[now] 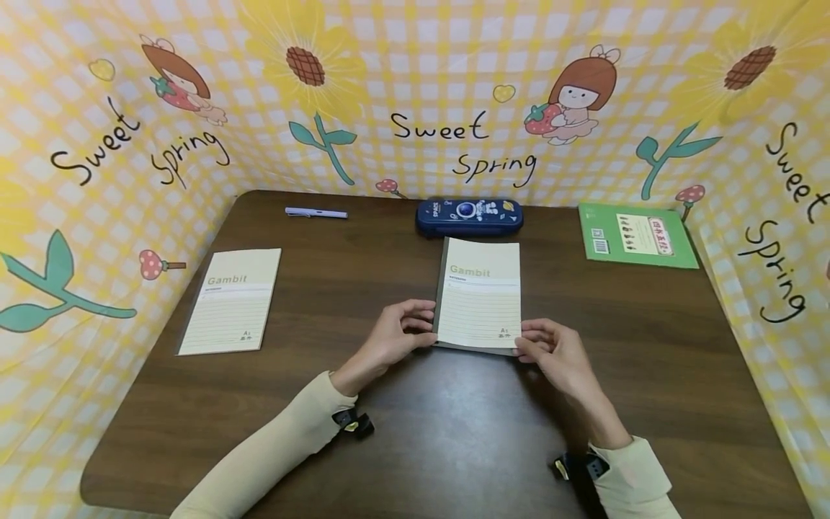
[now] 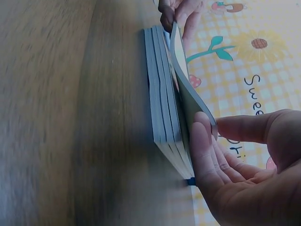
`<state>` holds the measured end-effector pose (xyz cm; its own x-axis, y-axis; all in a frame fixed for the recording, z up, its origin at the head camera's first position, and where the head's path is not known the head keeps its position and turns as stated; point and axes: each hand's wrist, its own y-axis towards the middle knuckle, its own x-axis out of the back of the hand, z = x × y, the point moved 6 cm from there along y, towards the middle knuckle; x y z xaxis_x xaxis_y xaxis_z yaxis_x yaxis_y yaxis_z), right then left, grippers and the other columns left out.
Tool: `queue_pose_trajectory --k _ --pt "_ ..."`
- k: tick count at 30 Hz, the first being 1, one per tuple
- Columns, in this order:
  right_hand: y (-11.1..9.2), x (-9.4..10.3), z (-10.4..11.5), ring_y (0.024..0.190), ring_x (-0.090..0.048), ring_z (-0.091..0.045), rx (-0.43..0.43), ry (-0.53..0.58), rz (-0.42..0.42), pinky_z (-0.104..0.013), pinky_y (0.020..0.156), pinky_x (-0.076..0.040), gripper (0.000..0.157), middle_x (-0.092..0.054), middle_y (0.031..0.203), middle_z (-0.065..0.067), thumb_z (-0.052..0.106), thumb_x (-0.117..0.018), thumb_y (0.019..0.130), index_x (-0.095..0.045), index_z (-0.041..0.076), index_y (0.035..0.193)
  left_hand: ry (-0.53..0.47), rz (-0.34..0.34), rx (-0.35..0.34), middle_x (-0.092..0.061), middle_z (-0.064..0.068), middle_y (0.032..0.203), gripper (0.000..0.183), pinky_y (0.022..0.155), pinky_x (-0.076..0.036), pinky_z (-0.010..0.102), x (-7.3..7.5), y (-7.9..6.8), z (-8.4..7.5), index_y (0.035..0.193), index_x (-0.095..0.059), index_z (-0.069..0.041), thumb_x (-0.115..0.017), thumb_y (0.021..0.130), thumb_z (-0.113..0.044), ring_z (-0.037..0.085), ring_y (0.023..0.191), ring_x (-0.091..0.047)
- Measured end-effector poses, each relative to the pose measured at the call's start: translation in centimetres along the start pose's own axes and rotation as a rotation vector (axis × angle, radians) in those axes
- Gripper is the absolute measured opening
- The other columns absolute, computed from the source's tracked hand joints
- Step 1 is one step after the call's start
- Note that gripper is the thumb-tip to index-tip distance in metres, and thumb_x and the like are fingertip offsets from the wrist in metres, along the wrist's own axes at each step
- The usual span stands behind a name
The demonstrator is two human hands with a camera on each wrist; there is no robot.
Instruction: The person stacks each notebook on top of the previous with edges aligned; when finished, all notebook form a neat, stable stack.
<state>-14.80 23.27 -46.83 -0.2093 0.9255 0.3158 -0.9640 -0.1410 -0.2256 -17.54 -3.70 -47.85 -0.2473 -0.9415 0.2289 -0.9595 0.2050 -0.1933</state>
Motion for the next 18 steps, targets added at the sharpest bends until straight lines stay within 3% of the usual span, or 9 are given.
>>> queue_pose_trajectory --k 18 --pt "-0.12 0.93 -0.94 0.082 -0.076 -0.011 0.011 -0.082 -0.003 -0.028 0.075 -0.065 0.038 -0.074 0.111 -0.027 0.01 -0.068 0.101 -0.061 -0.012 0.131 0.035 -0.003 -0.014 -0.072 0.019 0.12 0.054 0.088 -0.062 0.033 -0.68 -0.05 0.55 0.136 -0.065 0.001 -0.08 0.083 0.006 0.03 0.104 -0.074"
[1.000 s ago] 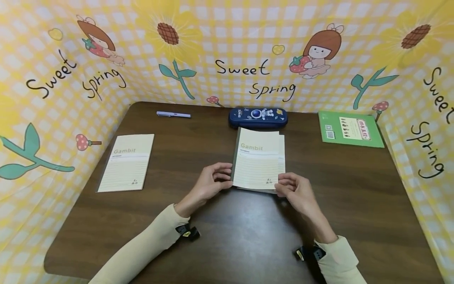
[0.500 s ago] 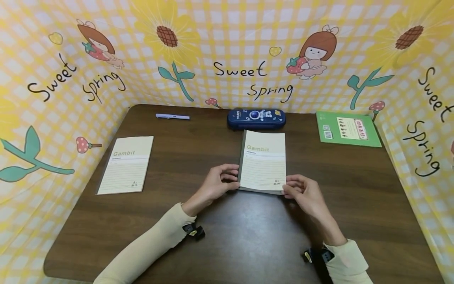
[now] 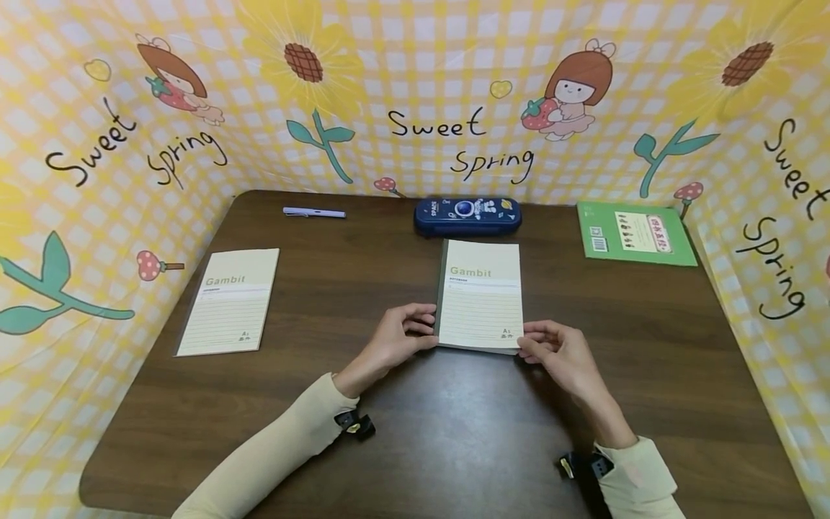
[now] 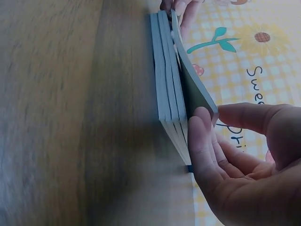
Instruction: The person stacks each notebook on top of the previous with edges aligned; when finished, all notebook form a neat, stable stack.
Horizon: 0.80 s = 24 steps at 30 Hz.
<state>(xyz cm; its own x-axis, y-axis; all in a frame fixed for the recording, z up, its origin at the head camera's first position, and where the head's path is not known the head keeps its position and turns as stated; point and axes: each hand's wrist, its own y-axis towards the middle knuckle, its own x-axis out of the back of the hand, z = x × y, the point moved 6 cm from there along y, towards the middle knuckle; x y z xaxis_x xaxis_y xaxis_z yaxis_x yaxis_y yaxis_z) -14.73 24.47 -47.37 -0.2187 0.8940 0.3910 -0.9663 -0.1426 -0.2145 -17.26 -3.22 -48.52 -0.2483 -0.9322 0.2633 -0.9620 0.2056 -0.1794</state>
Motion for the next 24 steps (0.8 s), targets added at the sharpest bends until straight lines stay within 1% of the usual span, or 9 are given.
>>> queue_pose_trajectory --k 4,6,14,19,24 --pt "-0.1 0.15 0.04 0.08 -0.074 -0.011 0.004 -0.098 -0.029 -0.025 0.072 -0.063 0.038 -0.075 0.107 -0.022 0.015 -0.071 0.1 -0.066 -0.007 0.13 0.017 0.01 0.014 -0.072 0.018 0.12 0.054 0.089 -0.062 0.034 0.06 -0.03 0.19 0.137 -0.065 -0.001 -0.08 0.085 0.004 0.029 0.104 -0.074" --pt "-0.11 0.18 -0.03 0.079 -0.073 -0.011 -0.001 -0.146 -0.038 -0.024 0.071 -0.062 0.037 -0.075 0.105 -0.019 0.017 -0.072 0.1 -0.068 -0.004 0.13 0.019 0.015 0.009 -0.072 0.018 0.119 0.054 0.088 -0.062 0.033 0.07 0.03 0.28 0.137 -0.065 -0.001 -0.08 0.085 0.003 0.029 0.103 -0.075" --pt "-0.06 0.14 -0.25 0.075 -0.071 -0.013 0.024 -0.278 -0.068 -0.022 0.063 -0.056 0.034 -0.076 0.1 -0.016 0.019 -0.075 0.097 -0.072 0.0 0.125 -0.002 0.018 0.003 -0.072 0.019 0.118 0.053 0.087 -0.062 0.031 0.22 0.21 0.35 0.136 -0.066 -0.001 -0.08 0.085 0.004 0.029 0.102 -0.075" --pt "-0.04 0.04 0.02 0.073 -0.068 -0.009 0.043 -0.32 -0.08 -0.022 0.062 -0.054 0.033 -0.077 0.098 -0.013 0.021 -0.077 0.096 -0.074 0.001 0.122 -0.017 0.024 0.009 -0.072 0.02 0.118 0.052 0.087 -0.062 0.031 0.36 0.3 0.44 0.136 -0.067 -0.001 -0.079 0.085 0.005 0.029 0.103 -0.075" --pt "-0.08 -0.01 0.23 0.073 -0.068 -0.01 0.051 -0.326 -0.083 -0.022 0.062 -0.053 0.034 -0.077 0.099 -0.013 0.024 -0.076 0.097 -0.074 0.001 0.123 -0.01 0.031 0.025 -0.072 0.017 0.119 0.053 0.086 -0.061 0.03 0.44 0.33 0.61 0.136 -0.067 -0.003 -0.08 0.086 0.003 0.027 0.103 -0.075"
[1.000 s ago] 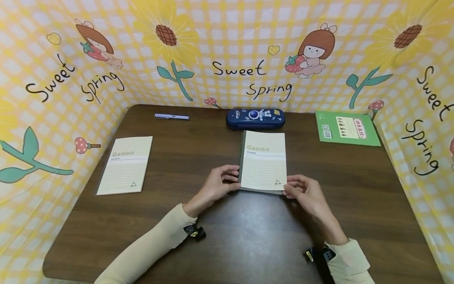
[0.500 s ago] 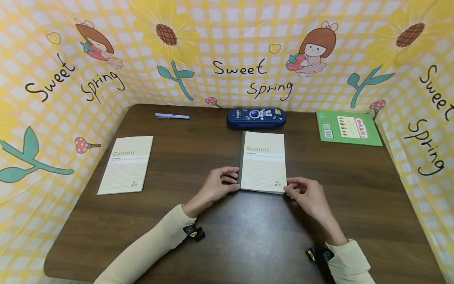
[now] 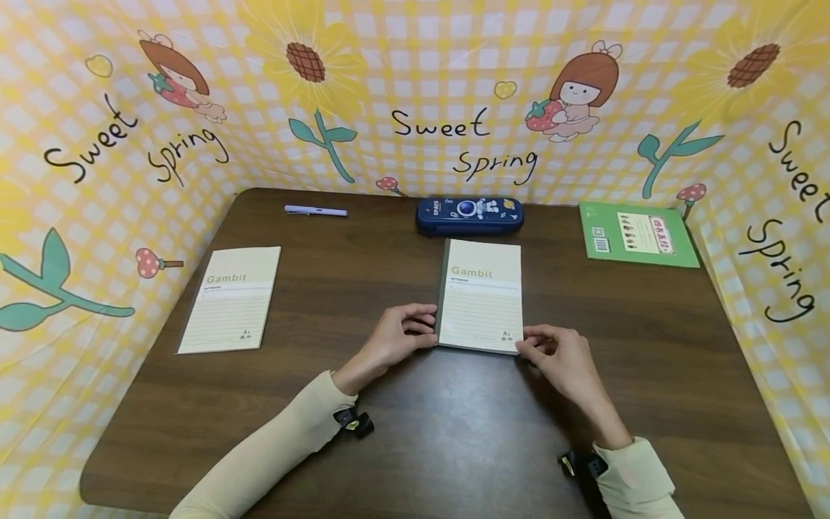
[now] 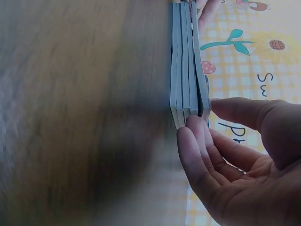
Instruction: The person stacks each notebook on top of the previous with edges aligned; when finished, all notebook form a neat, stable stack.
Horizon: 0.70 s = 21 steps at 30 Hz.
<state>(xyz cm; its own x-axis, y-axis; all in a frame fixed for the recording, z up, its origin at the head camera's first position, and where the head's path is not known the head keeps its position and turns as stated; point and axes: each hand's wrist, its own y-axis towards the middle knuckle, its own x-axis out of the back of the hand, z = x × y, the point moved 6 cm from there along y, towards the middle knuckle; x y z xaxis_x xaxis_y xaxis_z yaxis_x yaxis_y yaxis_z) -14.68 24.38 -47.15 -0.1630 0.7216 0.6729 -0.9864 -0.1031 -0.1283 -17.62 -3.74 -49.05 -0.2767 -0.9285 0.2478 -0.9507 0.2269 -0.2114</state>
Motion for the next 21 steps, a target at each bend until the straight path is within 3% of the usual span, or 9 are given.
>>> queue_pose_trajectory --k 6,11,16,21 --pt "0.2 0.3 0.5 0.077 -0.068 -0.012 0.03 -0.017 -0.031 -0.021 0.064 -0.053 0.035 -0.076 0.099 -0.013 0.022 -0.073 0.099 -0.071 0.003 0.128 0.002 0.013 0.027 -0.071 0.015 0.121 0.054 0.087 -0.061 0.031 0.1 -0.2 0.2 0.138 -0.065 -0.004 -0.081 0.087 -0.001 0.026 0.104 -0.074" --pt "0.7 0.5 1.6 0.075 -0.066 -0.011 0.093 -0.033 -0.082 -0.02 0.062 -0.054 0.028 -0.073 0.091 -0.01 0.018 -0.074 0.098 -0.072 0.005 0.123 -0.01 0.004 0.017 -0.072 0.015 0.121 0.053 0.087 -0.062 0.031 0.7 -0.5 0.2 0.137 -0.066 -0.004 -0.081 0.087 -0.004 0.025 0.105 -0.074" --pt "1.4 0.4 3.6 0.072 -0.065 -0.01 0.171 -0.041 -0.084 -0.021 0.06 -0.054 0.023 -0.073 0.088 -0.009 0.015 -0.075 0.096 -0.074 0.005 0.117 0.003 -0.02 -0.01 -0.072 0.014 0.121 0.047 0.083 -0.062 0.031 2.1 -0.8 -0.1 0.135 -0.068 -0.007 -0.081 0.091 -0.013 0.025 0.105 -0.074" --pt "2.0 -0.1 5.6 0.071 -0.065 -0.014 0.224 -0.058 -0.075 -0.021 0.059 -0.052 0.019 -0.072 0.086 -0.009 0.013 -0.076 0.095 -0.075 0.005 0.113 0.085 -0.045 -0.045 -0.075 0.01 0.118 0.039 0.081 -0.061 0.031 4.2 -1.4 -0.2 0.132 -0.07 -0.009 -0.078 0.095 -0.019 0.023 0.101 -0.074"
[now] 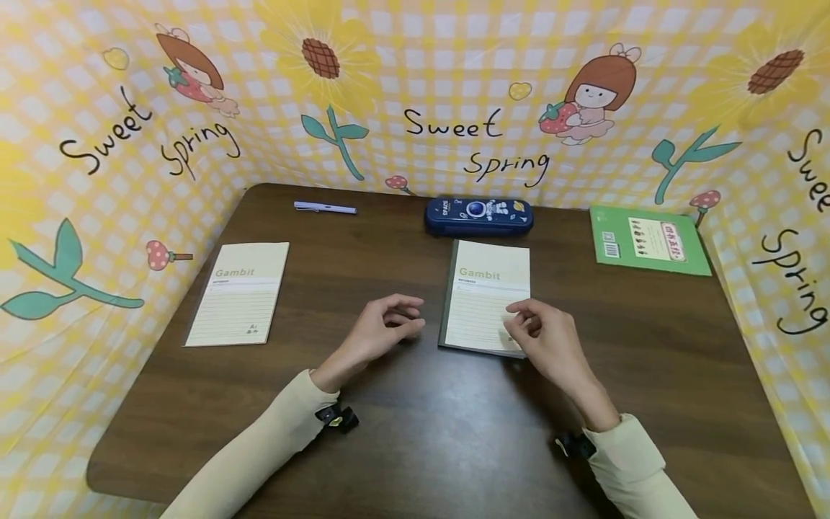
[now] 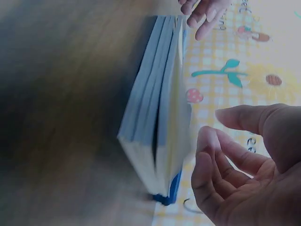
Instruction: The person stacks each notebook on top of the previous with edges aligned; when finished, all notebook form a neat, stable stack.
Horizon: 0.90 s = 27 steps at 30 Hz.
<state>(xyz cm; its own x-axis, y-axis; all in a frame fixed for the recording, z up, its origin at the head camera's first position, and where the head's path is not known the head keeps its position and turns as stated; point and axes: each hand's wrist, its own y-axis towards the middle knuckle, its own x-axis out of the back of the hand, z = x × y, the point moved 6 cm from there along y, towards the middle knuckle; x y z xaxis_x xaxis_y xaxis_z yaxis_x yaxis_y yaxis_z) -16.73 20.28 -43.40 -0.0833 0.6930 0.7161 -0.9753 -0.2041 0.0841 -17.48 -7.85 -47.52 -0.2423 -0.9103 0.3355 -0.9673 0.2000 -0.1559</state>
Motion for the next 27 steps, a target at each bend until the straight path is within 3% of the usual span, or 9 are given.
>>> queue_pose_trajectory --k 6,18,27 --pt "1.2 -1.3 1.8 0.068 -0.066 -0.014 0.06 -0.019 0.036 -0.022 0.057 -0.052 0.015 -0.072 0.083 -0.005 0.011 -0.074 0.096 -0.076 0.005 0.11 0.092 -0.031 -0.022 -0.076 0.008 0.115 0.036 0.079 -0.061 0.032 3.5 -1.2 0.5 0.131 -0.07 -0.009 -0.074 0.098 -0.023 0.02 0.095 -0.075" --pt "2.6 -7.3 6.7 0.083 -0.071 -0.013 0.255 0.124 0.3 -0.026 0.073 -0.061 0.017 -0.077 0.096 -0.004 0.008 -0.073 0.097 -0.075 0.003 0.113 0.216 -0.175 0.008 -0.075 0.012 0.116 0.037 0.083 -0.06 0.032 11.7 -4.6 2.6 0.131 -0.07 -0.008 -0.071 0.101 -0.029 0.027 0.104 -0.075" --pt "3.2 -11.6 11.0 0.09 -0.073 -0.013 0.381 0.168 0.442 -0.029 0.078 -0.062 0.021 -0.078 0.106 -0.006 0.015 -0.073 0.098 -0.075 0.004 0.115 0.33 -0.313 0.03 -0.073 0.019 0.12 0.04 0.095 -0.059 0.051 17.2 -6.6 3.9 0.131 -0.068 -0.001 -0.068 0.103 -0.029 0.036 0.108 -0.073"
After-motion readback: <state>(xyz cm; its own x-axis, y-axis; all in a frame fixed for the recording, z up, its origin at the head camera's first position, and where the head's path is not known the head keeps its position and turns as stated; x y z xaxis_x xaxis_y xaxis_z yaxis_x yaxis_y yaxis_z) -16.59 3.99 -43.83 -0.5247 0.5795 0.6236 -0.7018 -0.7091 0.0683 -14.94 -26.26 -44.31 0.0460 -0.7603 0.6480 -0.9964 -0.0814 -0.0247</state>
